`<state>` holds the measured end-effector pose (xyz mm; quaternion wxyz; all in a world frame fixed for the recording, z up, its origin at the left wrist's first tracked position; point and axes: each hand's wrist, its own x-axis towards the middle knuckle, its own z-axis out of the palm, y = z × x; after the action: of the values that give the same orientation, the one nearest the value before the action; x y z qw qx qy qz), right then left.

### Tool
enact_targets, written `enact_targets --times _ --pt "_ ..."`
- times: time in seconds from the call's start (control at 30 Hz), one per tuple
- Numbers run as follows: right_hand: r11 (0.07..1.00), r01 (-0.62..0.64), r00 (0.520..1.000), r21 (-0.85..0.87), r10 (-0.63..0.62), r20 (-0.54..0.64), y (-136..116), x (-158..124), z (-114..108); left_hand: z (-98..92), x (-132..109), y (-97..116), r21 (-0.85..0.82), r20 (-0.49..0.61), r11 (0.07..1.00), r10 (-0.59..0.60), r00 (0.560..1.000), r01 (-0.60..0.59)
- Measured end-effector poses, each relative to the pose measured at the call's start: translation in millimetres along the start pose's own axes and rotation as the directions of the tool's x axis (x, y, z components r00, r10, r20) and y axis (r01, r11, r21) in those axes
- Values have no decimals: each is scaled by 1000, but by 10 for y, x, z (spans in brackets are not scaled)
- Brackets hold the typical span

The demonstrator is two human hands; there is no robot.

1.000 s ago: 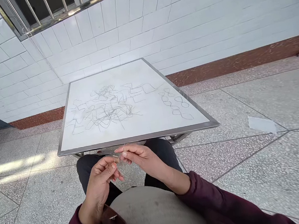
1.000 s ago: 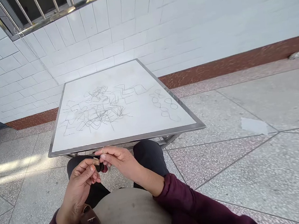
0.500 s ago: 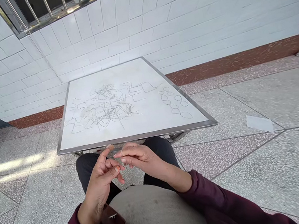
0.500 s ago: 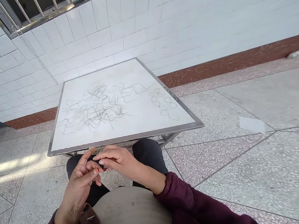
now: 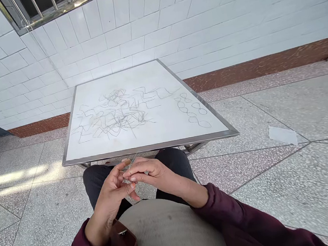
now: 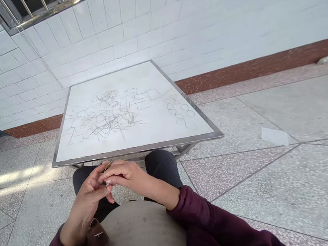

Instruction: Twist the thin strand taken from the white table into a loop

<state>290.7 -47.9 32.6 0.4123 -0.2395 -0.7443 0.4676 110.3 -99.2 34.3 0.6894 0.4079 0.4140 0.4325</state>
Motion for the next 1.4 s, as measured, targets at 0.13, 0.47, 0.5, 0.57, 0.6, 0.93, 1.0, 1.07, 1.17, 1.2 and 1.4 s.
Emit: enact_targets --times 0.13,0.47,0.5,0.57,0.6,0.93,1.0,1.07,1.17,1.2,1.4 --pt "999 -11 999 31 10 43 17 -2 13 -3 5 -24 -19 -7 1000 -15 1000 15" --pt "993 -43 998 106 38 46 41 24 70 95 10 64 -44 -11 999 -30 999 29" --pt "993 -46 998 105 42 37 45 24 75 99 13 57 -52 -24 998 -29 999 27" --pt "993 -52 999 110 51 15 57 21 83 106 17 35 -68 -67 997 -36 997 32" --pt "992 -57 998 113 57 7 65 18 86 109 18 24 -71 -93 997 -42 995 35" --pt "992 -95 978 -85 77 -195 162 -20 195 129 63 -45 111 -269 992 90 959 -63" --pt "988 -100 972 -121 71 -224 170 -34 226 115 76 -72 159 -279 984 126 952 -83" --pt "982 -93 967 -167 50 -249 185 -50 253 105 81 -91 195 -283 976 148 948 -94" --pt "971 -72 961 -228 6 -276 220 -74 283 109 79 -98 216 -282 972 149 948 -88" --pt "968 -61 959 -244 -11 -283 232 -79 291 114 79 -97 216 -282 973 148 948 -88" --pt "940 -20 967 -340 -68 -246 242 -92 285 118 97 -75 187 -287 978 141 948 -89"
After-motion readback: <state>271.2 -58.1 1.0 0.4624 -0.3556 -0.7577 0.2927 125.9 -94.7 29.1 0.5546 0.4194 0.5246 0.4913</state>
